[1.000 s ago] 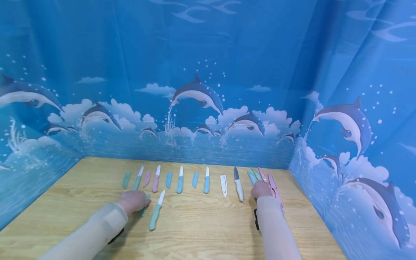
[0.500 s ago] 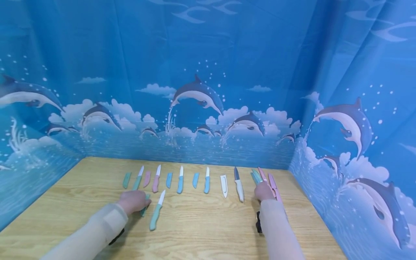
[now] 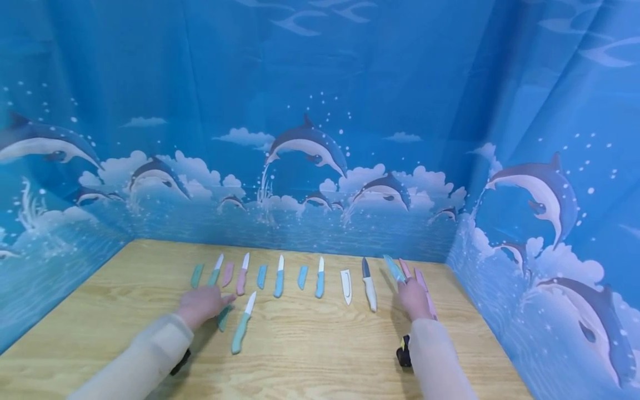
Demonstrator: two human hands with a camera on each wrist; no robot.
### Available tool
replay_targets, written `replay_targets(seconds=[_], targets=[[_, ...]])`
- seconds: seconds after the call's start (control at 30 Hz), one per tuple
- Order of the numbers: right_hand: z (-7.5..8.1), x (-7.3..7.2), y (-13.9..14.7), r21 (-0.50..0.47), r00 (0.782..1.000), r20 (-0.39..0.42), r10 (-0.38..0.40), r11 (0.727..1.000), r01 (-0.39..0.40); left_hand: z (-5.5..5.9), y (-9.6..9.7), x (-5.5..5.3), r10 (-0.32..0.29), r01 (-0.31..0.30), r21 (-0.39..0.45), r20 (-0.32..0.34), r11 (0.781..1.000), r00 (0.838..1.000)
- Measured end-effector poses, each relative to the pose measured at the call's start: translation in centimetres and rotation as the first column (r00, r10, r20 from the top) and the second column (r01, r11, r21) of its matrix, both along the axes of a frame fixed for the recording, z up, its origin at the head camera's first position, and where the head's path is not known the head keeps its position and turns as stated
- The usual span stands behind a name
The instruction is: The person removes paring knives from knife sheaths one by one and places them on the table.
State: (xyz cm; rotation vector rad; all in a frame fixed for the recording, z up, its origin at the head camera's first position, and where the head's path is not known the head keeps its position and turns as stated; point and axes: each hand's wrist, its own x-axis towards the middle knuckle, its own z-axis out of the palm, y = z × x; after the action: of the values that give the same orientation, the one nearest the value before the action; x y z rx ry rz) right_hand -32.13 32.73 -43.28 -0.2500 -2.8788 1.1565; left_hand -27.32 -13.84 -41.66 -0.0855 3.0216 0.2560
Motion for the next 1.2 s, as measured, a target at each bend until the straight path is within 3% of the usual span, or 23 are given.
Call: replay_targets(seconds=[0.1,0.2,0.33,0.4,0.47,0.7,0.87,1.0,1.2], targets=[[0.6,0.3,0.0,-0.025,1.000,-0.012,0.009,1.000,-0.009,0.5,0.0,-0.1,0.011,-0.007,0.078,-0.049,0.997,0.999],[1.1,0.9,-0.7,-0.005,0.999,-0.028,0.032,0.999,-0.033,0.8,0.2,0.0,-0.011,0.023,0.108,-0.113,0.994,0.994],[1.6,2.0,-2.5,0.012,0.997,-0.043,0.070,0.998,-0.070,0.7,1.0,0.5,-0.074,0.097,0.078,-0.263,0.992,0.962],[1.7,2.5,-3.6,0.006,0.996,-0.042,0.085,0.996,-0.085,0.5,1.5,0.8,-0.099,0.122,0.060,-0.299,0.991,0.949],[1.8,3.0,-4.7,-0.002,0.994,-0.039,0.100,0.995,-0.100,0.3,2.1,1.1,-0.111,0.134,0.058,-0.300,0.989,0.948],[1.8,4.2,-8.6,-0.007,0.986,-0.027,0.162,0.987,-0.162,0.3,3.8,1.7,-0.106,0.125,0.062,-0.240,0.990,0.965],[2.0,5.3,-11.2,0.009,0.973,-0.030,0.228,0.974,-0.228,-0.2,5.2,2.0,-0.162,0.169,0.000,-0.287,0.986,0.944],[2.0,6.3,-12.7,0.038,0.947,-0.057,0.316,0.949,-0.314,-0.3,6.4,2.6,-0.224,0.216,-0.061,-0.320,0.974,0.920],[2.0,7.7,-14.0,0.051,0.893,-0.052,0.448,0.894,-0.446,-0.4,8.0,4.0,-0.244,0.283,0.068,-0.341,0.957,0.908]])
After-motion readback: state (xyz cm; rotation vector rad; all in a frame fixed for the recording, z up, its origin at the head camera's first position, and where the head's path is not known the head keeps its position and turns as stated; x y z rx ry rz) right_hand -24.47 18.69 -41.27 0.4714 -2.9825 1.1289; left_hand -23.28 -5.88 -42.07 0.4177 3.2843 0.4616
